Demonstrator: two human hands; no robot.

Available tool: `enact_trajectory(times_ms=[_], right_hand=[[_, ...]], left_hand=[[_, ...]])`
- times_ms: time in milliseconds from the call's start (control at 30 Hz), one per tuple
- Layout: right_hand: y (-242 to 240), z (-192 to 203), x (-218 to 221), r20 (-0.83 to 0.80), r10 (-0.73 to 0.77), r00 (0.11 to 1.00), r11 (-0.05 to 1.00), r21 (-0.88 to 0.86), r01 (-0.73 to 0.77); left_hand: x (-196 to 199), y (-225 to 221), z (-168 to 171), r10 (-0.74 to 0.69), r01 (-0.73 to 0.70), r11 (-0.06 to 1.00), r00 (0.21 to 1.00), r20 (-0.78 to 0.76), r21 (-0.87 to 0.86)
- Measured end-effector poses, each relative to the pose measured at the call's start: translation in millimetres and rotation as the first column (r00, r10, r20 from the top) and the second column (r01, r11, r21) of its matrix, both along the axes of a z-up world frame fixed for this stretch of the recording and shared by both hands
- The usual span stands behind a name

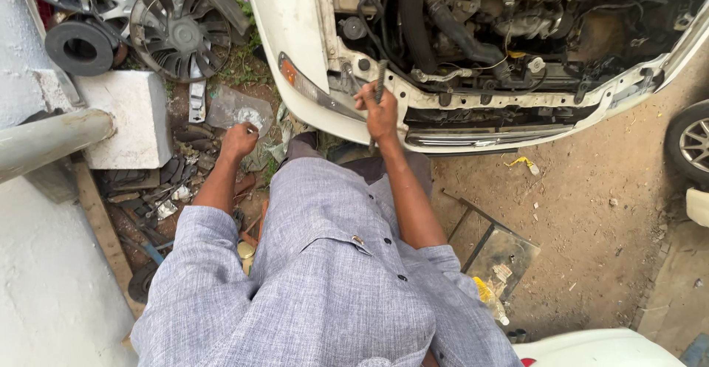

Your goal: The person works on a car engine by using a wrench to loosen components, manipulating hoses and the air filter housing by hand, and using a screwdriver to tighten fasteners near the radiator support.

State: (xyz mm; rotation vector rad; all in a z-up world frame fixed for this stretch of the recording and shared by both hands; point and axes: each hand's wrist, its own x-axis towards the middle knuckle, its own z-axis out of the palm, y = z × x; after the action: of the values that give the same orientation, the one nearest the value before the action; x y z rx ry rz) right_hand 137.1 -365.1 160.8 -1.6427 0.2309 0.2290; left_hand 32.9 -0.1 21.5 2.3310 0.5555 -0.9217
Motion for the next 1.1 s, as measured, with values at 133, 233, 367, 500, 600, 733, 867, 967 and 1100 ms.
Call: enact_trajectory(times_ms=[133, 233, 367, 500, 600, 733, 867, 967, 1100], right_hand=[[-2, 7, -2, 0.017, 0.054, 0.998, 0.998, -0.023, -0.054], [-8, 15, -4, 0.008, 0.095, 0.995, 0.994, -0.047, -0.095], [-19, 15, 7, 0.051, 0.162, 0.986, 0.987, -0.031, -0.160], [-36, 7, 19, -0.016, 0.124, 0.992, 0.992, -0.009, -0.125], [-46, -4, 20, 0.004, 0.144, 0.990, 0.989, 0.010, -0.144], [-49, -15, 24, 0.042, 0.178, 0.983, 0.980, 0.078, -0.180], [-63, -25, 29, 0.156, 0.201, 0.967, 0.978, 0.029, -0.208], [-67, -18, 28, 0.192, 0.178, 0.965, 0.976, -0.160, -0.148], [-68, -5, 32, 0.055, 0.143, 0.988, 0.971, -0.200, -0.129]], left_hand=[[-7, -14, 3, 0.014, -0.015, 0.999, 1.000, -0.018, -0.033], [-16, -28, 8, 0.043, -0.043, 0.998, 0.999, 0.000, -0.040], [-28, -43, 19, 0.100, -0.091, 0.993, 0.986, 0.136, -0.073], [-44, -58, 34, 0.115, -0.114, 0.993, 0.992, 0.059, -0.016], [-66, -66, 40, 0.104, -0.104, 0.995, 0.990, 0.100, -0.002], [-85, -68, 47, 0.227, -0.233, 0.972, 0.963, 0.148, 0.027], [-113, -73, 42, 0.335, -0.344, 0.939, 0.920, 0.202, 0.011], [-132, -79, 53, 0.456, -0.459, 0.888, 0.887, 0.074, 0.019], [-135, -66, 67, 0.440, -0.431, 0.888, 0.897, -0.028, 0.160]])
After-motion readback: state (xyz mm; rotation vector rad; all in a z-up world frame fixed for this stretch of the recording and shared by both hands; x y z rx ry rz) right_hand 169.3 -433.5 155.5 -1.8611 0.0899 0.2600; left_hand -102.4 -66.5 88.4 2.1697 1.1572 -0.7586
